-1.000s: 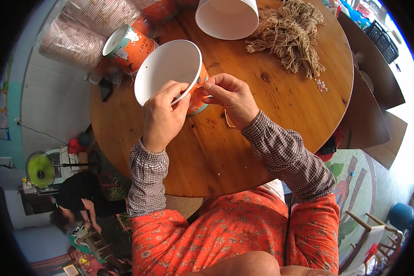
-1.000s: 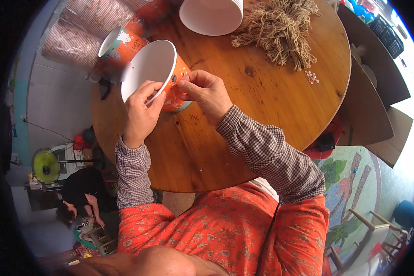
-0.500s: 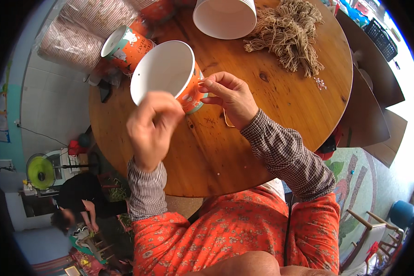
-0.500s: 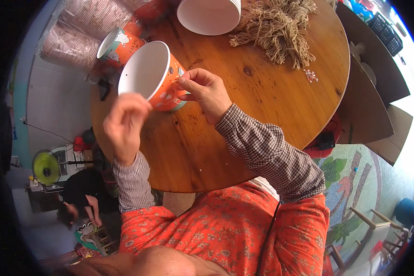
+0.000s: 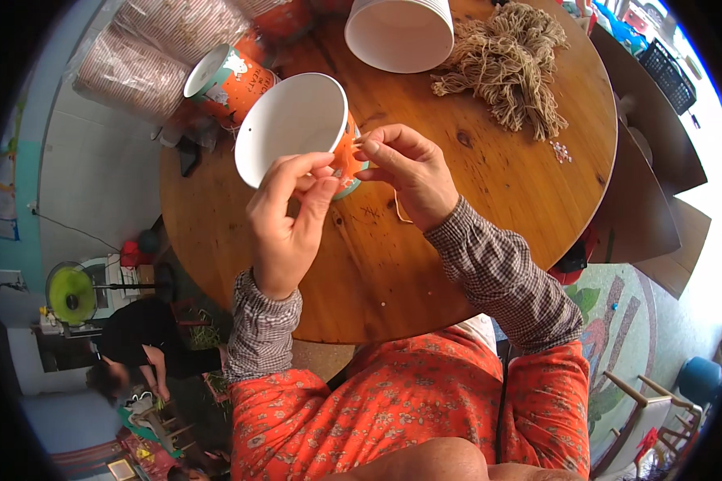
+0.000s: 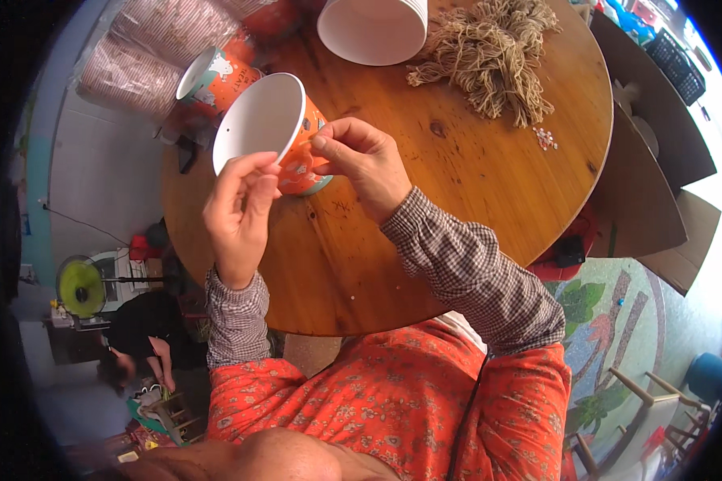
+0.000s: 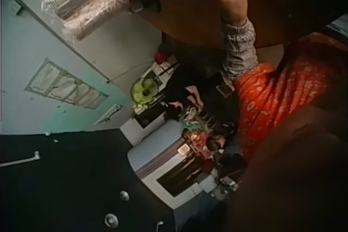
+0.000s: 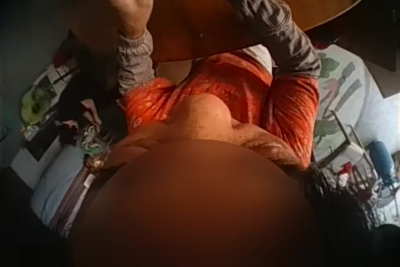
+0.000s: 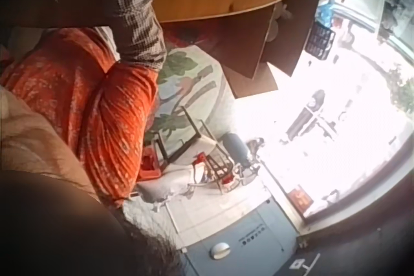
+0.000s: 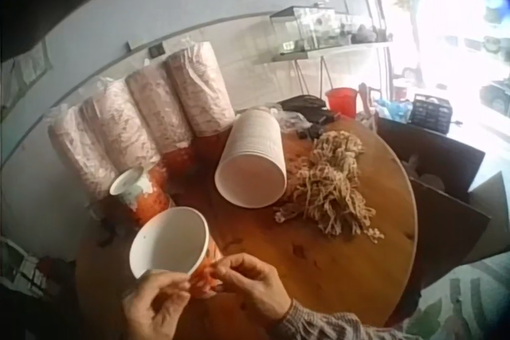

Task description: Attaching yellow strings to small plastic buckets.

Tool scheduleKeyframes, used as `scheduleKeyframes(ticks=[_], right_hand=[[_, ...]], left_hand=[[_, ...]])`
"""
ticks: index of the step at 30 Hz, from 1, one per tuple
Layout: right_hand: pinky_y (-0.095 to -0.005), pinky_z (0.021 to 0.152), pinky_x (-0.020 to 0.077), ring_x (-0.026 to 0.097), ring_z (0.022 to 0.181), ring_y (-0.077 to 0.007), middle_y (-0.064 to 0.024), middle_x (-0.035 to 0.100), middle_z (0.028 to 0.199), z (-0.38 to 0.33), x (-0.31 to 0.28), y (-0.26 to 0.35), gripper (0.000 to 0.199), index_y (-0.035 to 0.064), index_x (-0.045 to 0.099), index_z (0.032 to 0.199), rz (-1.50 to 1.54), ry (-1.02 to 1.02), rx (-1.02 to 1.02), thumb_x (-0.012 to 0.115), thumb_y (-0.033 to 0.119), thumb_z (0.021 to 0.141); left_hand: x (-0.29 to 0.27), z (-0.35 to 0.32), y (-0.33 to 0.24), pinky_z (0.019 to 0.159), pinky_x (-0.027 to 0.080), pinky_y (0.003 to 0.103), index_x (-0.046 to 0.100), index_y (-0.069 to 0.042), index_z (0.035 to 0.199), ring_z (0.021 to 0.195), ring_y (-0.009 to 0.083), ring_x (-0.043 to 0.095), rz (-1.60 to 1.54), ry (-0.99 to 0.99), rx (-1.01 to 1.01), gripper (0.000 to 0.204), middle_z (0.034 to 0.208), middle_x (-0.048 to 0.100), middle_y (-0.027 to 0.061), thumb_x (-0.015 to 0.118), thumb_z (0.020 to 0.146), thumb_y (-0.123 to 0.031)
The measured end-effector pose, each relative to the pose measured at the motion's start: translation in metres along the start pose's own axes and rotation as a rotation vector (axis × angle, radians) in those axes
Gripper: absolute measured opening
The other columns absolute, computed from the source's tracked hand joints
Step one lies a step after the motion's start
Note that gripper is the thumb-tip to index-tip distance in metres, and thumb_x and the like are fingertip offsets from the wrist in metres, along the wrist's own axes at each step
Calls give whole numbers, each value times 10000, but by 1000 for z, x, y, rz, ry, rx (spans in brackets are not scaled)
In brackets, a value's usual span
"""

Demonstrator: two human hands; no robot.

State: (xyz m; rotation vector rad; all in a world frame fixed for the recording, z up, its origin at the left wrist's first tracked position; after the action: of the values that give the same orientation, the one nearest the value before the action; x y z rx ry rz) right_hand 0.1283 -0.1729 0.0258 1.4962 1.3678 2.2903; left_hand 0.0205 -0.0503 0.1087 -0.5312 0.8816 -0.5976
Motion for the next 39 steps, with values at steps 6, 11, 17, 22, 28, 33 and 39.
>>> scheduleKeyframes(ticks=[6, 11, 17, 22, 28, 33, 39], right_hand=[[-286, 872, 491, 581, 955, -126, -47, 618, 1029, -12, 14, 4, 61, 19, 646, 946, -46, 166, -118, 637, 67, 909], [-272, 848, 498, 599, 910, -124, -36, 621, 958, -12, 18, 3, 82, 4, 641, 929, -110, 230, -201, 666, 70, 889], [-255, 752, 512, 623, 814, -103, -38, 647, 854, -15, 19, 8, 113, 2, 643, 894, -597, 111, -395, 706, 83, 848], [-253, 696, 501, 601, 747, -96, -38, 651, 828, -15, 17, 10, 111, 8, 645, 891, -680, 82, -344, 710, 78, 834], [-241, 687, 496, 574, 717, -73, -20, 653, 830, -12, 13, 4, 103, -3, 637, 890, -433, 123, -252, 690, 80, 860], [-264, 803, 522, 627, 854, -107, -32, 655, 924, 8, -3, -7, 110, 19, 618, 948, -59, -35, -96, 624, 128, 932], [-249, 739, 525, 626, 787, -97, -33, 659, 861, 15, -2, -13, 108, 10, 623, 935, 16, -170, -98, 637, 116, 918]], left_hand=[[4, -2, -3, 487, 440, 252, 621, 4, 885, 532, 109, 553, -91, 85, -209, 195, 733, 609, 63, 623, 940, -184], [8, -3, 0, 496, 440, 275, 585, 1, 848, 539, 129, 550, 38, 62, -154, 163, 714, 586, 73, 606, 943, -129], [7, -2, -1, 562, 464, 309, 552, 1, 869, 627, 206, 583, 135, 33, 8, 93, 758, 577, 102, 595, 927, -57], [8, -2, -6, 585, 476, 318, 544, 5, 889, 662, 223, 596, 167, 39, 59, 54, 785, 578, 111, 580, 920, -20], [11, -1, 3, 598, 495, 338, 555, -3, 933, 672, 231, 604, 302, 40, 170, 71, 843, 587, 125, 611, 891, -12], [16, 25, 16, 791, 495, 394, 539, 13, 1145, 913, 329, 604, 471, -20, 240, 360, 1038, 596, 164, 692, 837, -92], [15, 32, 31, 761, 518, 390, 595, 39, 1094, 872, 343, 654, 249, 182, -8, 248, 965, 661, 189, 610, 861, -43]])
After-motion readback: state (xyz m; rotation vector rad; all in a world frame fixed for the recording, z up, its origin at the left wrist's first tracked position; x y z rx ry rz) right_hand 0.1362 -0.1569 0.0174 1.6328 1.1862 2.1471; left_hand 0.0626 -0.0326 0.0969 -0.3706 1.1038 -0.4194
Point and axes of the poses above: each hand's wrist, its own z-axis towards the middle knuckle, its own x-axis out of the palm, y = z × x, the point moved 1 cm from there along z, towards the middle knuckle
